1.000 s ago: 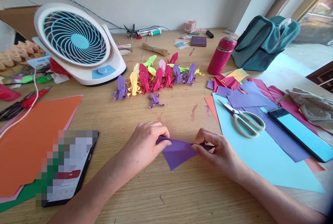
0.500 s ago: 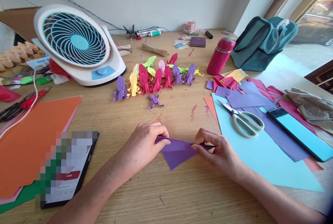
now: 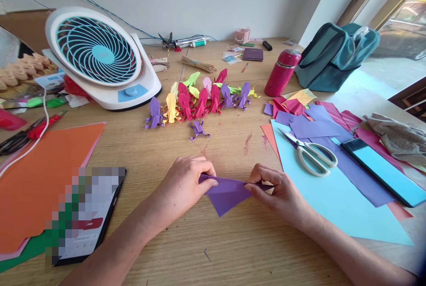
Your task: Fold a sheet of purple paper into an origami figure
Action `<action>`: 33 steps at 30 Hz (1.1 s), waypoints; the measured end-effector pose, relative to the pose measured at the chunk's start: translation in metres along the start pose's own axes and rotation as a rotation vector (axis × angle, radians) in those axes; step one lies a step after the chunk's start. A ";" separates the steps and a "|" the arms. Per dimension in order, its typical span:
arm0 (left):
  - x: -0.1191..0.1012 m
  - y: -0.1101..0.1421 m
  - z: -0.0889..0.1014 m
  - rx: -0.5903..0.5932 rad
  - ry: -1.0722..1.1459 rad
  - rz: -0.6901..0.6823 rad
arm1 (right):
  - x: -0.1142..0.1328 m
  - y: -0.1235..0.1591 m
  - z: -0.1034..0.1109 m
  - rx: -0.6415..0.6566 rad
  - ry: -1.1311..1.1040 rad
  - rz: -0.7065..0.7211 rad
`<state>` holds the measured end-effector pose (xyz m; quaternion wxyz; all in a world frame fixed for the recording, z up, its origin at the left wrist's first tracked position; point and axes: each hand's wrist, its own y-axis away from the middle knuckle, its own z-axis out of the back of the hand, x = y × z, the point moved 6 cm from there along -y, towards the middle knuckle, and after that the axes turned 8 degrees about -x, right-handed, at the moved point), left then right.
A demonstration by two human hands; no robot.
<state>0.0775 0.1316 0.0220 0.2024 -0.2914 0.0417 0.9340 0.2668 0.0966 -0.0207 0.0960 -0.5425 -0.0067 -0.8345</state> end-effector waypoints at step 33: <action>-0.015 0.008 -0.007 0.128 -0.069 -0.020 | 0.016 0.001 -0.008 0.086 0.263 0.229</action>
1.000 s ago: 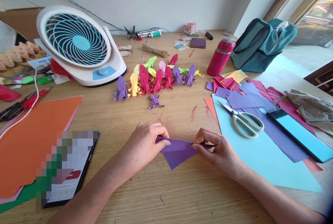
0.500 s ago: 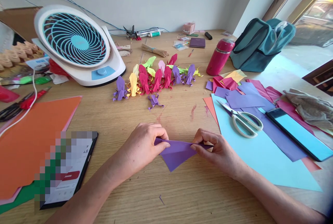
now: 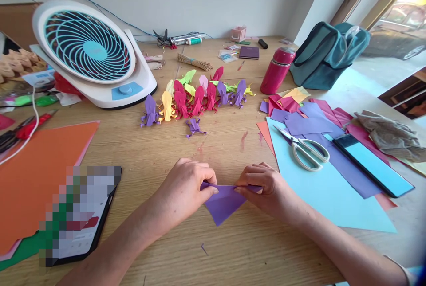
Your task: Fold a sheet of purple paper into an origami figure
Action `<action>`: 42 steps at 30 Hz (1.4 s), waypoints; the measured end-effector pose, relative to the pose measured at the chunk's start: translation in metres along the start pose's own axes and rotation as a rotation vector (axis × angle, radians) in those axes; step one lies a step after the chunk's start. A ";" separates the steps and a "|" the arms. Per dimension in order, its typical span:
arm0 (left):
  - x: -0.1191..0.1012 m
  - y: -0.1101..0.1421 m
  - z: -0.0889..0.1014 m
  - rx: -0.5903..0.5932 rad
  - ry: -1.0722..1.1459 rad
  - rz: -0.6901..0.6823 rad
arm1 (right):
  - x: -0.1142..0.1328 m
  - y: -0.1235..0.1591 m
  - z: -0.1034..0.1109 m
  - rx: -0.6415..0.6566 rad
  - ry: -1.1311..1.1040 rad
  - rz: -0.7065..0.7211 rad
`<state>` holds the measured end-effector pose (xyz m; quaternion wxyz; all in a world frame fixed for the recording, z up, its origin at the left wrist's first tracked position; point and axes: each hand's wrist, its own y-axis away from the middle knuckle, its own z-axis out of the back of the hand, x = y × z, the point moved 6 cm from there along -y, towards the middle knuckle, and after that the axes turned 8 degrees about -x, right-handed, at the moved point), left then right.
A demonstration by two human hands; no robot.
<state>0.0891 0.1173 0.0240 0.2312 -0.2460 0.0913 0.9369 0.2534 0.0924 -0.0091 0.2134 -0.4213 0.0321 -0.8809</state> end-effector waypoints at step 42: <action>-0.012 0.001 -0.014 0.116 -0.125 -0.162 | 0.003 0.003 -0.020 0.157 0.005 -0.046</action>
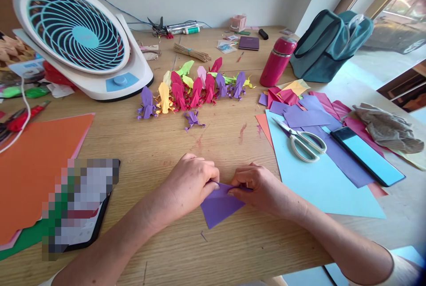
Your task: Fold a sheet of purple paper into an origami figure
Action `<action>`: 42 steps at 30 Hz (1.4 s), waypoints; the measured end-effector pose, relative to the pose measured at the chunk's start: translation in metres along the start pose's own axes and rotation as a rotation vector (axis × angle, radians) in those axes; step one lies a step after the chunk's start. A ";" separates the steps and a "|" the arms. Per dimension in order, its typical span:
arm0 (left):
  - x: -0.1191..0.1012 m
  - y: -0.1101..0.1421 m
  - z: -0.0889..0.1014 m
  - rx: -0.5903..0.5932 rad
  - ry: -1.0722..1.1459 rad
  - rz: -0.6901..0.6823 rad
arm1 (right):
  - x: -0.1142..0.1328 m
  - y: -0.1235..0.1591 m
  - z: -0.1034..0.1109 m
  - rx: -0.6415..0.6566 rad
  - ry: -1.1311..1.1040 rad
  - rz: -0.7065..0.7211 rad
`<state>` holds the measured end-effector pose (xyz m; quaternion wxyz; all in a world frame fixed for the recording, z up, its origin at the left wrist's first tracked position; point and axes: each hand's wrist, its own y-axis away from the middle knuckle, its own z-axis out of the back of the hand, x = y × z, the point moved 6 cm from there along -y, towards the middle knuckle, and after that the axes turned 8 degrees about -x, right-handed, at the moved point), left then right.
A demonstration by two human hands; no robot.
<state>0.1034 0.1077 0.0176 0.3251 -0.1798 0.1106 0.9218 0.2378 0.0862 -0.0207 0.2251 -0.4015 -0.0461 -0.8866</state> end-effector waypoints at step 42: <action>-0.005 0.028 -0.038 -0.196 -0.322 -0.003 | 0.016 0.027 0.000 -0.029 0.415 0.381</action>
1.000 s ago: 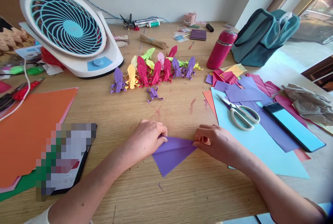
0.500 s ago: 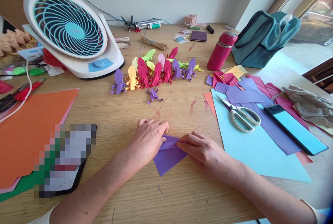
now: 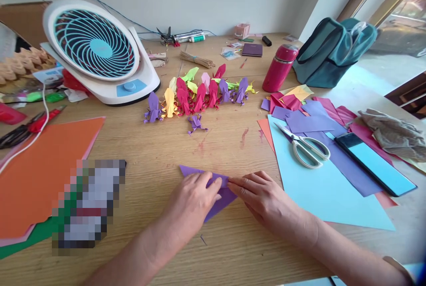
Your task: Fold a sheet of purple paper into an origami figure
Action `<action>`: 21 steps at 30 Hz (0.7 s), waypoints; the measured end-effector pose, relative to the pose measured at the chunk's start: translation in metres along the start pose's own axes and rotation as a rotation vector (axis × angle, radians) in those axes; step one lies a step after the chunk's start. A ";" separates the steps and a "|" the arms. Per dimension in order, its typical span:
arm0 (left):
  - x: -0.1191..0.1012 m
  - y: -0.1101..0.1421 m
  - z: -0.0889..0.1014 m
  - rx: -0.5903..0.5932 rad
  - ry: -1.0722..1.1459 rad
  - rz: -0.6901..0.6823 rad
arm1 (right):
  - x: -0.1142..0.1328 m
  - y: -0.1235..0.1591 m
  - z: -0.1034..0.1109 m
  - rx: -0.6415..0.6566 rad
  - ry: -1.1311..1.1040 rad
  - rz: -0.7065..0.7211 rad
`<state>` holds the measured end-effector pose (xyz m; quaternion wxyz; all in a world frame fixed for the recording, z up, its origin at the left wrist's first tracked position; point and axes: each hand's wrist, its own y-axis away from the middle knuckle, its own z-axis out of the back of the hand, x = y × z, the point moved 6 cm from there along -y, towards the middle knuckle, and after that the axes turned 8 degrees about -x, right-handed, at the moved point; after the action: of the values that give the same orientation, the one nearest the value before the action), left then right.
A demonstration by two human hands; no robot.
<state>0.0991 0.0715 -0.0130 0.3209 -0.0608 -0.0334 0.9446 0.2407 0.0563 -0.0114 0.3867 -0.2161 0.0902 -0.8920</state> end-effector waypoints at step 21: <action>-0.022 0.020 -0.020 -0.119 -0.221 -0.003 | 0.023 0.023 -0.018 0.008 0.364 -0.233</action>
<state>0.1071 0.0429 -0.0326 0.3128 0.0251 -0.1246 0.9413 0.2337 0.0238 -0.0274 0.2589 -0.0589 0.1296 -0.9553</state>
